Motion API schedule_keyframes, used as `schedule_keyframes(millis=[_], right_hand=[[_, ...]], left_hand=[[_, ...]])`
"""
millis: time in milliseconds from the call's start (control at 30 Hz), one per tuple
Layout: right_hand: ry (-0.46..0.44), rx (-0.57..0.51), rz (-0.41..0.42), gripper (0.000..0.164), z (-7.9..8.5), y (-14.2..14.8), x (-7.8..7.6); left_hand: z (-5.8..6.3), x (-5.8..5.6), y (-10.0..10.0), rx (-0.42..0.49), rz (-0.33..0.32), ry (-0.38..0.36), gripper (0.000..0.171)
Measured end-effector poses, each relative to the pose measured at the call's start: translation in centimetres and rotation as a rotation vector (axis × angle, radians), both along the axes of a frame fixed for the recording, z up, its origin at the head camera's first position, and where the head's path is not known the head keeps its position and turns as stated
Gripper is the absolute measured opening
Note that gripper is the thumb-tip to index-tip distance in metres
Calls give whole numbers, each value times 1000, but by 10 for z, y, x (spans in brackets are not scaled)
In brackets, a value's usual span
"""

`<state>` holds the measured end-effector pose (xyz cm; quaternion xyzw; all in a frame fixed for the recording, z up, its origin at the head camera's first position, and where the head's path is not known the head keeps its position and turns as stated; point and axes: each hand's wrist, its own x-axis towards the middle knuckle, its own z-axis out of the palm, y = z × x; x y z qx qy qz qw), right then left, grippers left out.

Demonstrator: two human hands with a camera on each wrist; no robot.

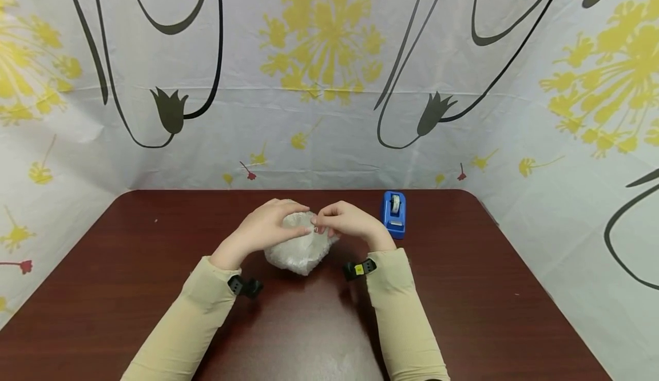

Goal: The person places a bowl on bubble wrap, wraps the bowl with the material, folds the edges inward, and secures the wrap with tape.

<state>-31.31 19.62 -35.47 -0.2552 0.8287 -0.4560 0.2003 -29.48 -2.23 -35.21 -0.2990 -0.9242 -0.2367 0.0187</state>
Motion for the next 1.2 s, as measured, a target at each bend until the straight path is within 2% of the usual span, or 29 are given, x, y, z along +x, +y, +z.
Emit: schedule_keyframes(millis=[67,233,300,367,533,700,900,1100,1200], right_hand=[[10,-1,16,38,1,0,0],[22,0,40,36,3,-1,2],[24,1,45,37,4,-1,3],[27,2,48,37,5,-1,4],[31,13,51,37,5,-1,4],[26,29,18,39,5,-2,4],[11,50,-50,45,4,-4,4],[6,52,-42,46,3,-5,4],[-1,45,-39,42,6,-6,6]], left_hand=[[-1,-1,1,31,-4,-22,52],[-2,-4,2,116,-29,-168,43],[-3,-5,2,130,-31,-194,39],[-4,-5,1,135,-35,-180,35],[-5,-6,1,135,-33,-80,23],[-1,-4,1,165,4,-12,13],[3,-3,1,185,38,-9,14],[3,-1,1,181,43,-27,21],[3,0,1,166,65,-1,24]])
